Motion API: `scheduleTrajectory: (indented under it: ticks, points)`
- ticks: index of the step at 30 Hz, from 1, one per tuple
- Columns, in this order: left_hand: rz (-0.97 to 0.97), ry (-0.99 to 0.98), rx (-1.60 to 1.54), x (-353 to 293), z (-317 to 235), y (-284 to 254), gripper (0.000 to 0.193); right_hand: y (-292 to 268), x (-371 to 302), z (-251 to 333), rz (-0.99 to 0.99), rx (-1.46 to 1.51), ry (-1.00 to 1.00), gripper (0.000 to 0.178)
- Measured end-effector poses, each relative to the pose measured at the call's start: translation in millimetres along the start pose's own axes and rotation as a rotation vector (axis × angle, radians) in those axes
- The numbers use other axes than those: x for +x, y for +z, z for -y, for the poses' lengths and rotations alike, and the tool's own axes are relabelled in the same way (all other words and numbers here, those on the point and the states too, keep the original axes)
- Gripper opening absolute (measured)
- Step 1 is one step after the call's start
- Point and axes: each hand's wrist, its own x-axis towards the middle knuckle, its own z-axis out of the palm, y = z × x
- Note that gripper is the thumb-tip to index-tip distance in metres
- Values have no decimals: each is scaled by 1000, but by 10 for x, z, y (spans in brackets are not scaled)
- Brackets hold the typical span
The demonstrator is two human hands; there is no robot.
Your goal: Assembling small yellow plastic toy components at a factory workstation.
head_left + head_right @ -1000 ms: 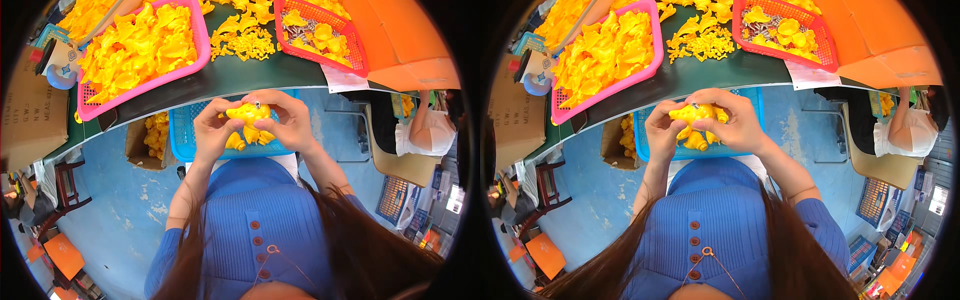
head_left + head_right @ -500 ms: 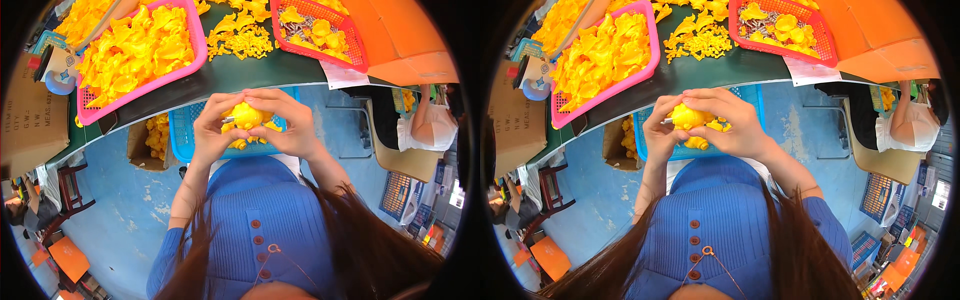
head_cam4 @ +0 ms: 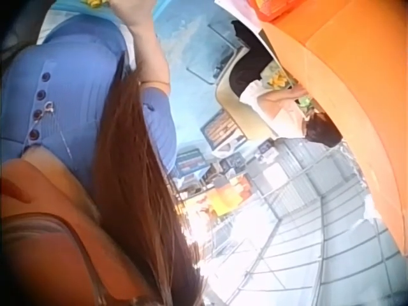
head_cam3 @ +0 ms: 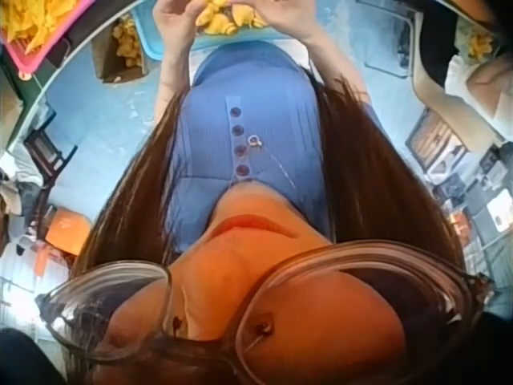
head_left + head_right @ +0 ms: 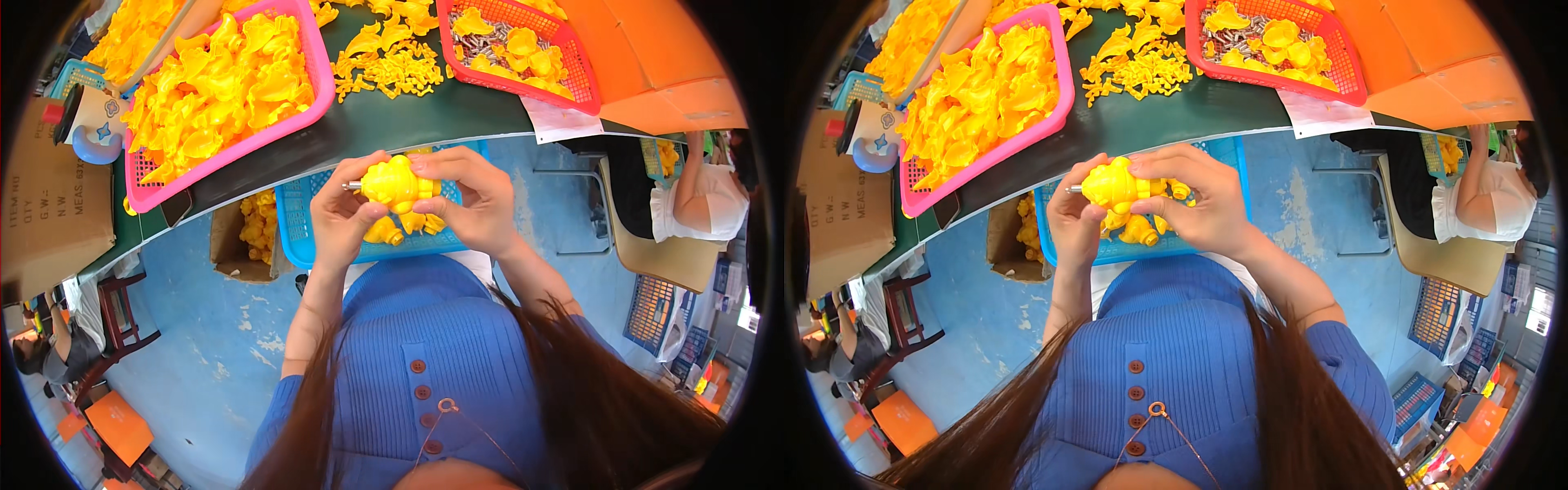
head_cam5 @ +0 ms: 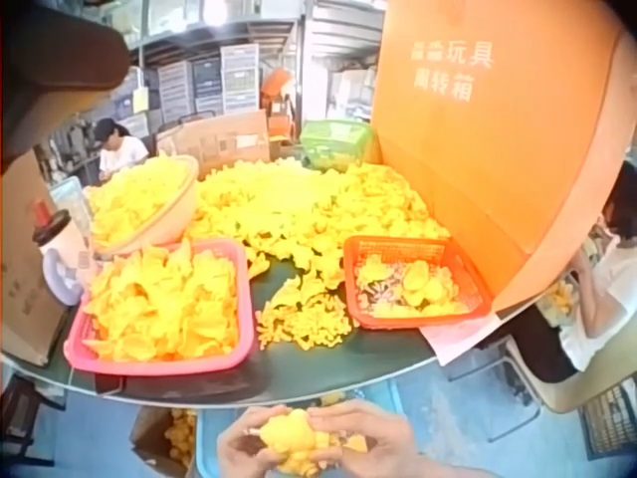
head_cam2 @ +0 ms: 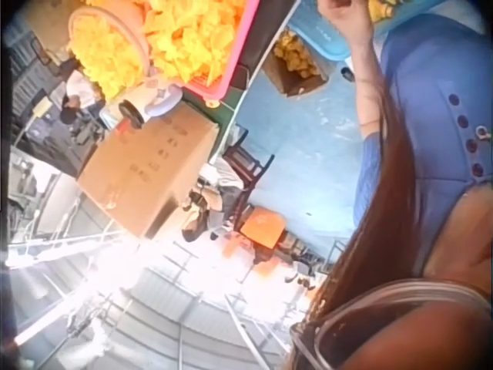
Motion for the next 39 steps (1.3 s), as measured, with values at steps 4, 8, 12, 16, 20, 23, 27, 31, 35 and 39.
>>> scheduleTrajectory:
  ticks: [4,8,12,16,20,23,27,31,35,39]
  points:
    - [77,73,85,-1,-34,-21,51,11,-21,12,20,20,35,36]
    - [4,-87,76,-35,112,-82,48,-12,-19,-101,32,33,183,34]
    - [93,-56,543,-70,296,-186,48,-146,156,-268,86,-161,358,28]
    - [325,211,1183,-128,440,-223,53,-316,785,-273,59,-379,281,21]
    - [635,93,1208,-311,604,-348,59,-418,1730,-657,124,-720,86,27]
    - [554,75,1314,-304,564,-330,57,-576,2458,-1316,39,-1034,150,31]
    - [313,212,1526,-266,417,-267,47,-468,2837,-1470,93,-1311,333,39]
    - [387,260,1181,-485,468,-374,34,-377,2914,-1602,149,-1424,346,54]
    - [622,162,1140,-581,510,-373,18,-517,3019,-1581,73,-1300,434,53]
    - [660,45,1047,-560,447,-296,16,-632,2836,-1047,-26,-1034,229,39]
